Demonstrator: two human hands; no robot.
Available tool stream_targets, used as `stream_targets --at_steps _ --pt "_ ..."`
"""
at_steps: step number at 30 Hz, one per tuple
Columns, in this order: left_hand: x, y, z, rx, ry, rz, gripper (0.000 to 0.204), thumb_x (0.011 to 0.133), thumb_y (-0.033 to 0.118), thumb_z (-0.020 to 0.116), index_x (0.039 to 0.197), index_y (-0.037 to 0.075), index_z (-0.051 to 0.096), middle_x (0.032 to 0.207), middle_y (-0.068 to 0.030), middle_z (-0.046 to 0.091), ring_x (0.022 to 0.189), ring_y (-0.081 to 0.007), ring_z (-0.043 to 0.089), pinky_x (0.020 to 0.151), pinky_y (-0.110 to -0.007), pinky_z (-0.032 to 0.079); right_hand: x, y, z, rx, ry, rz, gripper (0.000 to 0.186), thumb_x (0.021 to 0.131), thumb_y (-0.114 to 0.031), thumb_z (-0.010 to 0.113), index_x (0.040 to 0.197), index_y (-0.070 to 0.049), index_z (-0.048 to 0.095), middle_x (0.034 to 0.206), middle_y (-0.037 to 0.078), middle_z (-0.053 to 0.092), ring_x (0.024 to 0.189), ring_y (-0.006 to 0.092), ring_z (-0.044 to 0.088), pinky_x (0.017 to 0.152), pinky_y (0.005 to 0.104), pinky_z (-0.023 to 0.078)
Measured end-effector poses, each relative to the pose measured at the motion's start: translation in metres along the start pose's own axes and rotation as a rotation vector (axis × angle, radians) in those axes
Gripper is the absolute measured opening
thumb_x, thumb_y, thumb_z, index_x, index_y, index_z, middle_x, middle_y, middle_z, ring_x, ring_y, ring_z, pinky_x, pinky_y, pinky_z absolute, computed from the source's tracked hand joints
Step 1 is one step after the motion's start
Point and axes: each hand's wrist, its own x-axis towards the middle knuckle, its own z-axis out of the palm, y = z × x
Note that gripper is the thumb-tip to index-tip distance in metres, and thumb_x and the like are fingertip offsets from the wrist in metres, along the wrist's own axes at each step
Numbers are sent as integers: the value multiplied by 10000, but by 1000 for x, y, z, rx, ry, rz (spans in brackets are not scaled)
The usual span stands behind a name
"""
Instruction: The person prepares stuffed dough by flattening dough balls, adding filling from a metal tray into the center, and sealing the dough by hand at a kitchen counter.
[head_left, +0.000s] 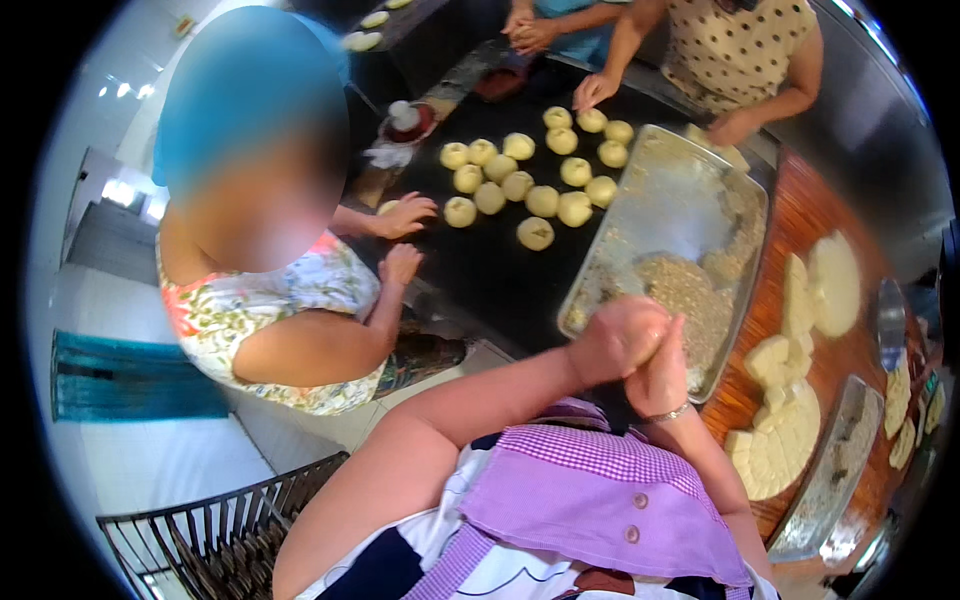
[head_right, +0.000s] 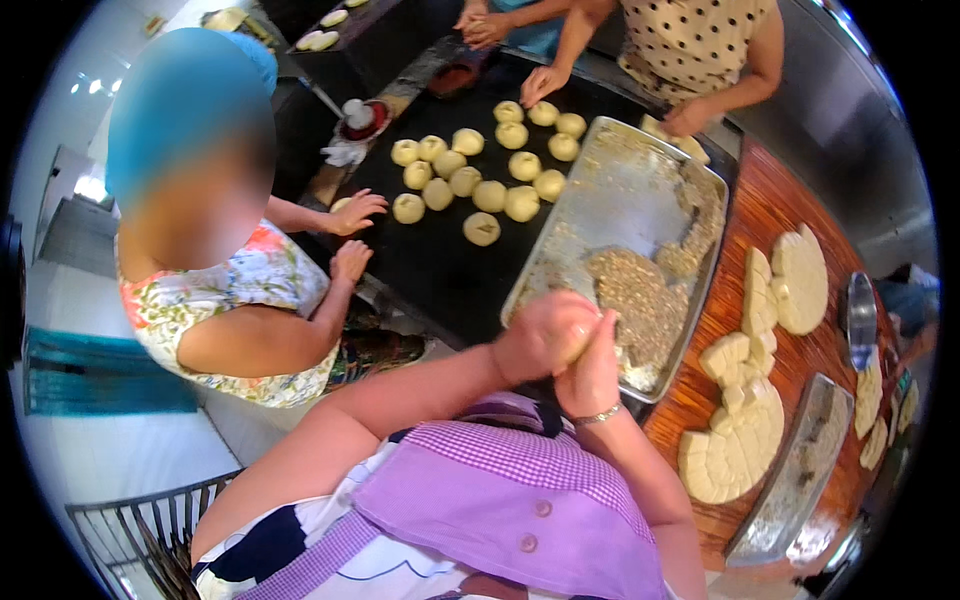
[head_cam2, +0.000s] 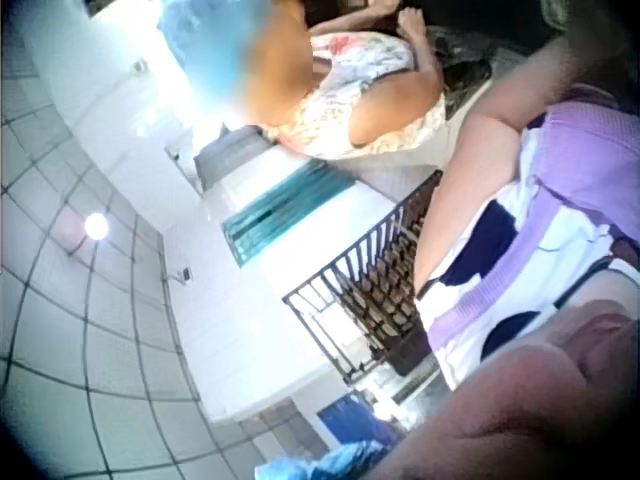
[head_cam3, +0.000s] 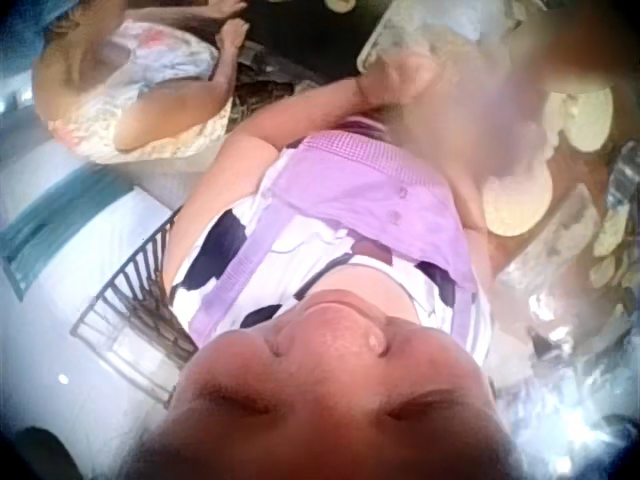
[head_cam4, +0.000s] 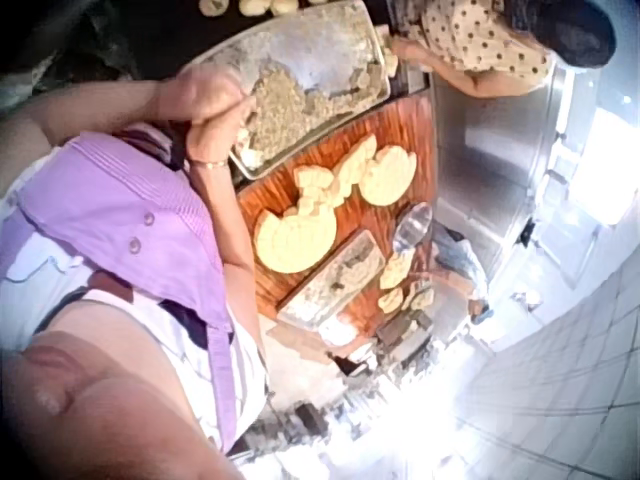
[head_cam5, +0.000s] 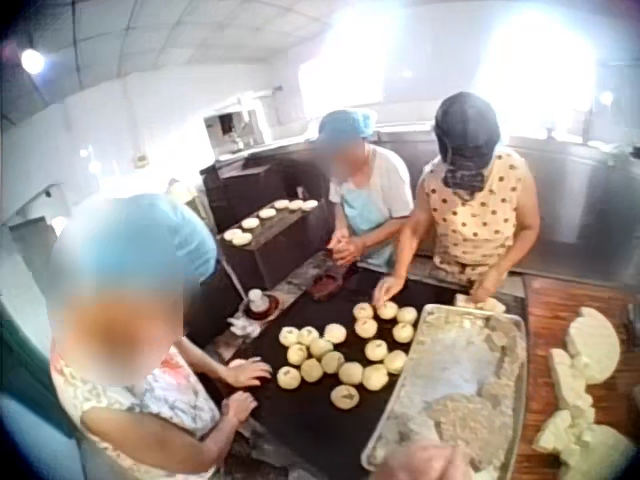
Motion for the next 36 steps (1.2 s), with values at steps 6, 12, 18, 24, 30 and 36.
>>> stream_targets --at_steps 6,12,18,24,30,36 --pt "16 -6 -39 -1530 369 -631 263 944 257 536 1022 28 640 997 -112 679 1047 -249 637 952 -399 502 6 -10 57 -875 621 -267 558 1031 -470 382 1336 -13 476 1292 127 586 1189 256 554 1022 360 398" --pt "-29 6 3 -386 118 -92 339 943 244 563 1213 40 540 1158 -106 626 1110 -233 611 975 -363 480 15 -8 59 -1935 130 -861 420 958 -320 475 1225 -18 593 1290 163 600 1286 379 494 1108 507 284" --pt "-52 -8 12 -1488 267 -777 307 1008 254 430 1231 67 526 1197 -100 607 1119 -222 608 977 -352 488 5 9 43 -1832 73 -557 329 982 -260 439 1135 -58 649 1238 119 649 1274 346 524 1112 560 235" --pt "-39 -22 -6 -1302 329 -941 314 1011 275 390 1164 82 584 1124 -95 646 1089 -240 624 963 -371 498 17 27 22 -1816 228 -393 375 1002 -267 424 1266 -45 572 1396 166 514 1359 359 408 1131 518 246" --pt "40 -86 -90 -736 857 -577 290 971 252 482 1049 42 666 1021 -83 679 960 -227 650 860 -347 512 -4 10 -13 -1706 552 -382 426 999 -274 462 1343 -24 504 1465 211 409 1365 372 372 1143 440 273" --pt "150 -171 -160 144 711 -196 338 987 291 486 1049 28 690 1072 -104 682 988 -224 635 924 -340 475 -77 -7 -50 -1774 977 -251 342 994 -236 465 1218 -13 595 1381 193 494 1302 366 437 1109 436 316"
